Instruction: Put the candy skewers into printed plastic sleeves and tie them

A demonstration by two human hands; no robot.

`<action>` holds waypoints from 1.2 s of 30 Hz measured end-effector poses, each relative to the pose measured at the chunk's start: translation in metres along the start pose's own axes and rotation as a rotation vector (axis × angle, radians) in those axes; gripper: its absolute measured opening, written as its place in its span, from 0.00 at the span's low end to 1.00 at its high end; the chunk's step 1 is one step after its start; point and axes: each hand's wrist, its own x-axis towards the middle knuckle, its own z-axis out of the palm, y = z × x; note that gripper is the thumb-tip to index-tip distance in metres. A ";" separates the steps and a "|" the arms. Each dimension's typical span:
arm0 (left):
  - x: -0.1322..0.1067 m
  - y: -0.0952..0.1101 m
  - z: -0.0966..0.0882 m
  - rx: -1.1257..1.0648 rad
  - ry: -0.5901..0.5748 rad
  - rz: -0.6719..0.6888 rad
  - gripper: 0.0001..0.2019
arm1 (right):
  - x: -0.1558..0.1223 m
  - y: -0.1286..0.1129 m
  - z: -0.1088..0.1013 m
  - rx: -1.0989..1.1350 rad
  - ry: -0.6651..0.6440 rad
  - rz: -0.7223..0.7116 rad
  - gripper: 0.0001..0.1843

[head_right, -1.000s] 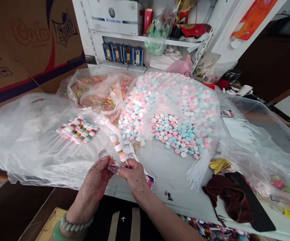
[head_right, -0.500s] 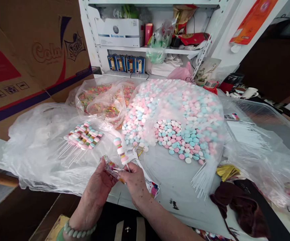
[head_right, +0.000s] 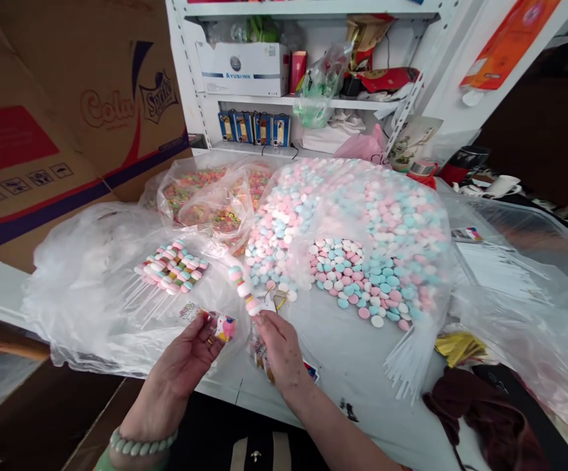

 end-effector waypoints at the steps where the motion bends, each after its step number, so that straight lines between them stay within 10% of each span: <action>1: 0.003 0.004 -0.002 -0.044 0.019 -0.010 0.09 | -0.003 0.000 -0.004 -0.030 0.002 -0.017 0.19; 18: 0.006 0.024 -0.017 -0.211 0.018 -0.044 0.13 | -0.035 0.020 -0.022 -0.559 -0.006 -0.563 0.10; 26: 0.002 0.023 -0.014 -0.198 -0.041 0.078 0.13 | -0.039 0.022 -0.026 -1.049 0.241 -1.117 0.17; 31: 0.002 0.018 -0.015 0.010 -0.171 0.320 0.08 | -0.040 0.023 -0.027 -0.945 0.138 -0.950 0.14; 36: 0.000 0.013 -0.016 0.168 -0.268 0.223 0.08 | -0.036 0.024 -0.027 -0.705 -0.068 -0.468 0.13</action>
